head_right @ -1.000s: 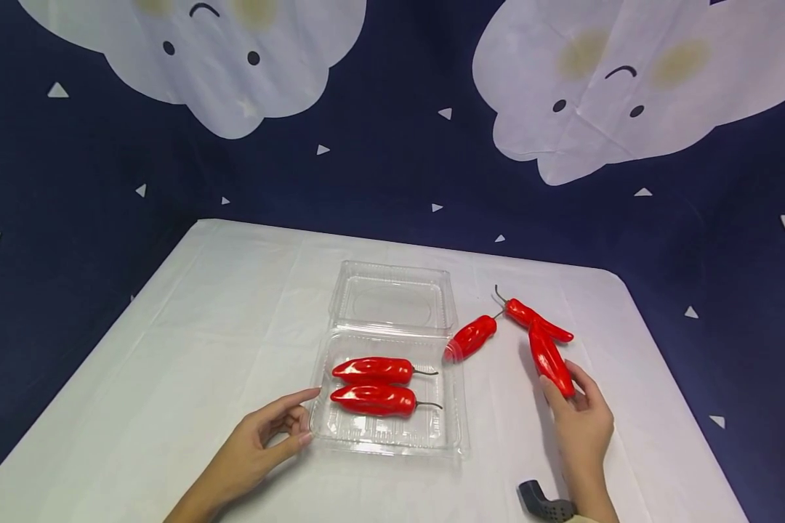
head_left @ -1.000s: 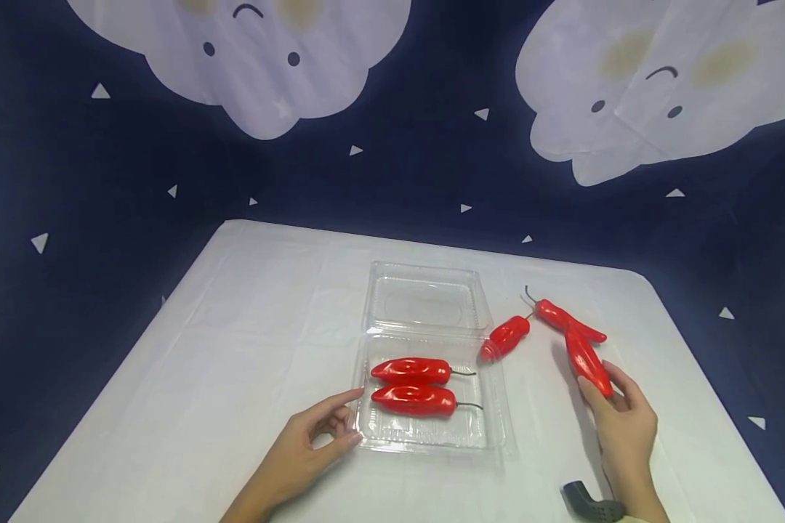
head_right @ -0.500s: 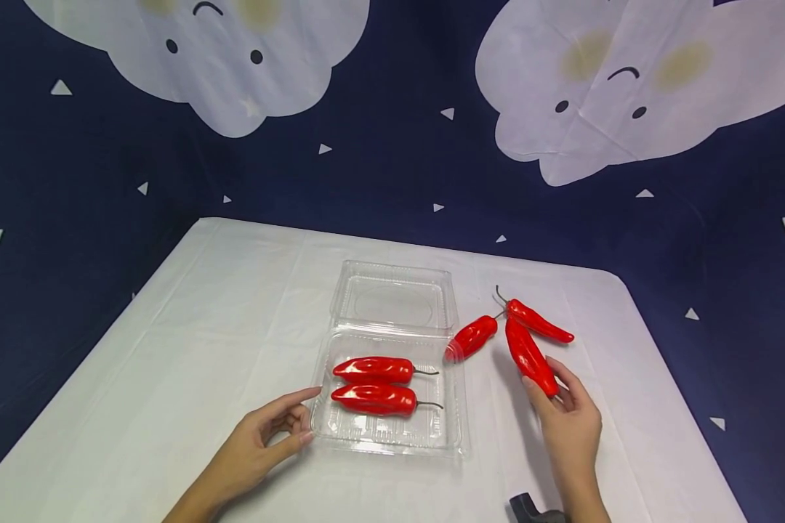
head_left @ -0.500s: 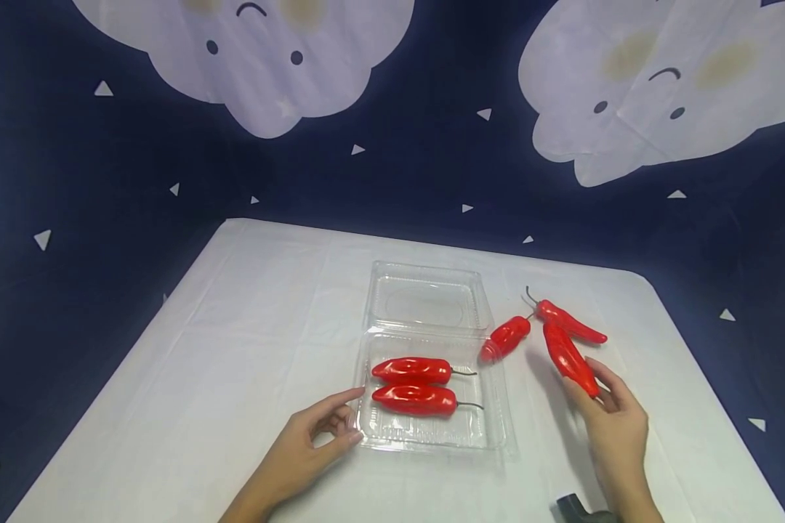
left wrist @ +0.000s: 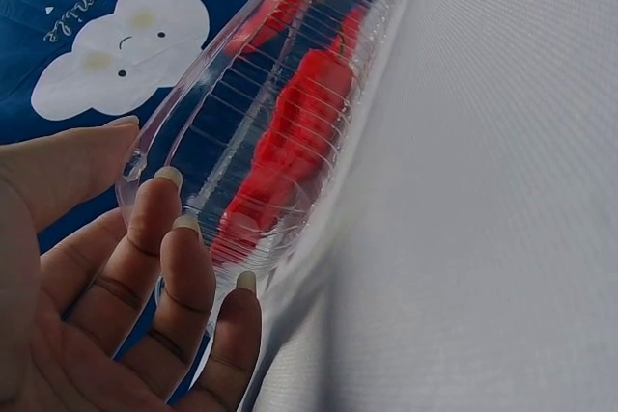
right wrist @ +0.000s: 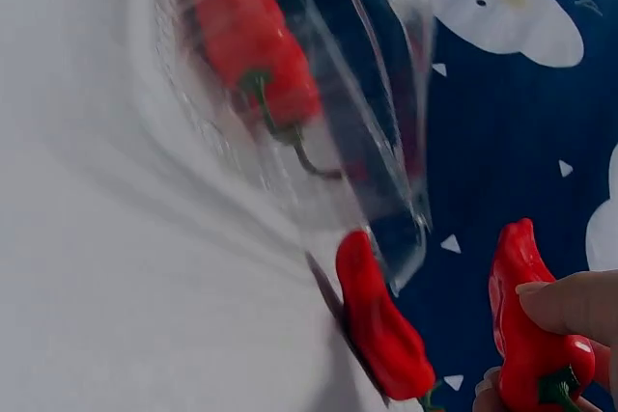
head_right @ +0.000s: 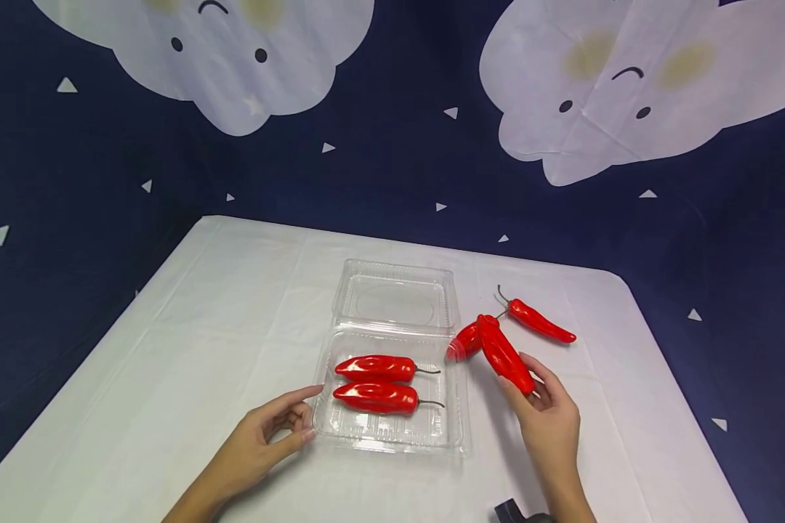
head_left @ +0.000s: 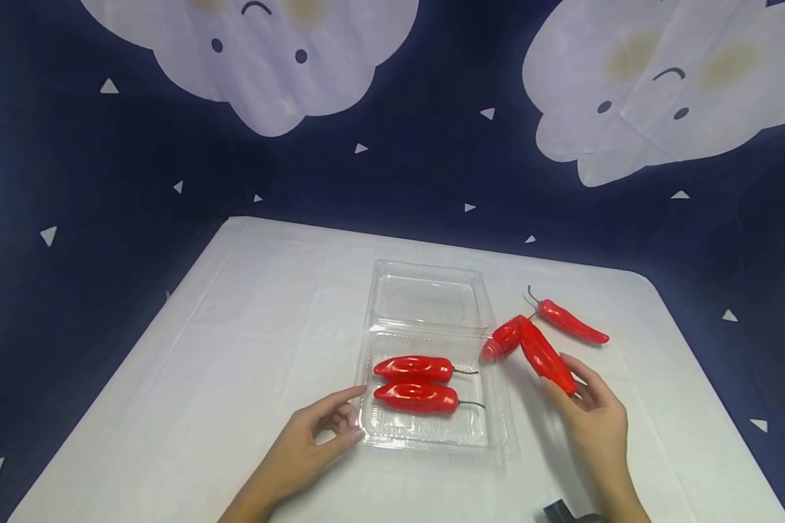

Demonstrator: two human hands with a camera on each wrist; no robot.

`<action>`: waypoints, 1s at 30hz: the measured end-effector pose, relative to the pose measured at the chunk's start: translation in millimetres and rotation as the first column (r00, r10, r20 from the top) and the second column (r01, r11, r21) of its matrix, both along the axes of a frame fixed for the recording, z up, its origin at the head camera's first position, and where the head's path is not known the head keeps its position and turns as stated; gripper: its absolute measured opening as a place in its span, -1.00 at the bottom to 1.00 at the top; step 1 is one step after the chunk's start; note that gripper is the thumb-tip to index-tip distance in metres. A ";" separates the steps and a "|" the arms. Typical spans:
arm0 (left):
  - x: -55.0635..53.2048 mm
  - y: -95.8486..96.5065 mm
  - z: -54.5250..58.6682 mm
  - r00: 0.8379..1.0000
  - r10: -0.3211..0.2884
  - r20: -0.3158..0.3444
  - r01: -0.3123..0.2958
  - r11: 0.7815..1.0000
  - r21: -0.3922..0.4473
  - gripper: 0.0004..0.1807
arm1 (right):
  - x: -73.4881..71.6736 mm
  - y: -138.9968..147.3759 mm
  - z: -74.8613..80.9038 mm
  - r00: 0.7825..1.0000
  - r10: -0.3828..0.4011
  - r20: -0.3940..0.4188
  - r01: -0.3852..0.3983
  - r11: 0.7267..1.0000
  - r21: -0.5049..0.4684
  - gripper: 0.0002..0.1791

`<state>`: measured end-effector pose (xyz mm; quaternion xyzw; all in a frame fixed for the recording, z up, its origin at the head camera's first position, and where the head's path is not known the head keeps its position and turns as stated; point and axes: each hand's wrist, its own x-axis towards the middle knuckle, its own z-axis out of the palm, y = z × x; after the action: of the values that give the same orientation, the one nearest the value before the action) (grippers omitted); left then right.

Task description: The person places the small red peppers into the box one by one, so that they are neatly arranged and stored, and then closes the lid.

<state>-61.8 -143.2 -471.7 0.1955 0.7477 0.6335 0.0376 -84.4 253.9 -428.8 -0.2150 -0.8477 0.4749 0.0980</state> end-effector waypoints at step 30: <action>-1.2 -0.6 -1.4 1.000 -0.006 0.011 0.006 1.000 0.008 -0.43 | -0.4 -76.4 6.0 0.769 0.618 -0.165 -0.608 0.786 0.112 -0.43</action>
<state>-63.0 -143.8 -473.1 0.1944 0.7444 0.6373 0.0428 -84.8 177.6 -422.7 0.1227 -0.8700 0.4769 0.0249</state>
